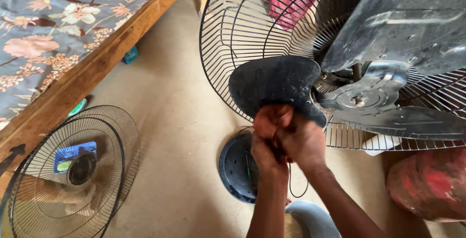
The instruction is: The person wipes the blades and cage of a standing electric fan using a red cloth. They repeatedly dip the cloth into a metal bowl of water, wring it out, and continue cleaning the fan blades and stand.
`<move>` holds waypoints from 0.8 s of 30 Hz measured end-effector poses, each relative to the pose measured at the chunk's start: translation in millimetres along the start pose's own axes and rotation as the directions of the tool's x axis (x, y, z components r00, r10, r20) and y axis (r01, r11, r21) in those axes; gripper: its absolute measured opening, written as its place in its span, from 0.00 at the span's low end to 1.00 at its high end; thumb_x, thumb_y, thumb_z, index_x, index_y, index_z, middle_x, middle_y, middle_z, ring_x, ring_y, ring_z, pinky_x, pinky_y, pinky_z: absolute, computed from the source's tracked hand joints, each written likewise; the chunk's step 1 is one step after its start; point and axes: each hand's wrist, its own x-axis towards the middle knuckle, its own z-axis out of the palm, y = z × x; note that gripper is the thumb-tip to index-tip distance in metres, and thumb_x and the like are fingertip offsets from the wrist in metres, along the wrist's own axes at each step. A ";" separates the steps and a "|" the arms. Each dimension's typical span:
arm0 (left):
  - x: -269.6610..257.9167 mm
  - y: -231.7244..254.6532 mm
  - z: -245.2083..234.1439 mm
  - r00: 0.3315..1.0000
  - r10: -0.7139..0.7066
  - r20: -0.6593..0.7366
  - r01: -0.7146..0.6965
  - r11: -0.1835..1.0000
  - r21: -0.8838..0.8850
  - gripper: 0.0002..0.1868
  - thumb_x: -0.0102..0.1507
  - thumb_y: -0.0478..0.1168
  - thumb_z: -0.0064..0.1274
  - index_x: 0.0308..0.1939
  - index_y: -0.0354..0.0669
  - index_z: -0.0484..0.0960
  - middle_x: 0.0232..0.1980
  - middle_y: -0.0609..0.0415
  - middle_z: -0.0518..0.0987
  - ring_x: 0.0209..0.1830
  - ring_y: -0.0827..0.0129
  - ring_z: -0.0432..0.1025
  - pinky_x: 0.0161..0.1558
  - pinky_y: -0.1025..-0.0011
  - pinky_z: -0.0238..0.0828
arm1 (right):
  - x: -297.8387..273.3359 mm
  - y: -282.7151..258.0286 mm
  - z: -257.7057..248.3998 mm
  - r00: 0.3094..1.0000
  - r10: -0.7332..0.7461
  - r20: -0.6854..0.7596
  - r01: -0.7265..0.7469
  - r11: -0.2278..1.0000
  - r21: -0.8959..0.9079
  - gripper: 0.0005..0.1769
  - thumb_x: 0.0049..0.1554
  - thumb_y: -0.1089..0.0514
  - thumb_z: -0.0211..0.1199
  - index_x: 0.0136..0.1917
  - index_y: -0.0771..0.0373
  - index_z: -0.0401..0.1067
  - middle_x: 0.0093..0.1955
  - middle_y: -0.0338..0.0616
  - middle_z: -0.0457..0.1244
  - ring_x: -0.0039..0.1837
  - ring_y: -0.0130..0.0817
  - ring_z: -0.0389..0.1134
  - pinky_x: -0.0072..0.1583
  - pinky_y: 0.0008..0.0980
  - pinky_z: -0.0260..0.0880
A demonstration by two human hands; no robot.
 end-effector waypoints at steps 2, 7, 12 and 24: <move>-11.2 -2.3 25.1 0.981 0.053 -0.186 -0.002 0.965 0.262 0.23 0.81 0.47 0.28 0.69 0.32 0.65 0.56 0.39 0.73 0.51 0.53 0.69 0.51 0.60 0.66 | -0.4 -1.0 -8.4 0.982 -0.101 -0.157 0.126 0.979 0.158 0.15 0.52 0.54 0.65 0.52 0.62 0.77 0.40 0.48 0.72 0.40 0.42 0.75 0.47 0.42 0.75; -8.1 -20.6 59.2 0.880 0.412 0.235 -0.089 -0.342 0.935 0.23 0.76 0.42 0.35 0.68 0.25 0.64 0.64 0.31 0.63 0.64 0.48 0.61 0.61 0.54 0.60 | -5.3 -7.3 -22.6 0.976 0.056 0.211 -0.211 0.490 0.846 0.19 0.51 0.61 0.63 0.56 0.67 0.74 0.48 0.46 0.70 0.47 0.37 0.72 0.50 0.37 0.73; 3.9 -23.2 44.6 0.855 0.448 -0.262 0.231 0.123 0.965 0.12 0.70 0.34 0.47 0.53 0.28 0.75 0.51 0.37 0.75 0.44 0.61 0.74 0.43 0.64 0.74 | -17.5 -13.3 -51.5 0.902 0.064 0.427 -0.405 0.469 0.785 0.30 0.49 0.59 0.60 0.66 0.67 0.73 0.56 0.44 0.72 0.54 0.35 0.73 0.55 0.33 0.76; 65.6 -15.9 85.9 0.827 0.493 0.269 -0.099 -0.344 0.934 0.22 0.72 0.40 0.49 0.68 0.32 0.70 0.64 0.34 0.70 0.67 0.46 0.69 0.66 0.56 0.69 | -23.0 -54.2 -77.4 0.652 -0.719 -0.241 0.754 0.647 0.113 0.29 0.56 0.74 0.56 0.70 0.63 0.71 0.71 0.56 0.64 0.65 0.45 0.72 0.64 0.35 0.74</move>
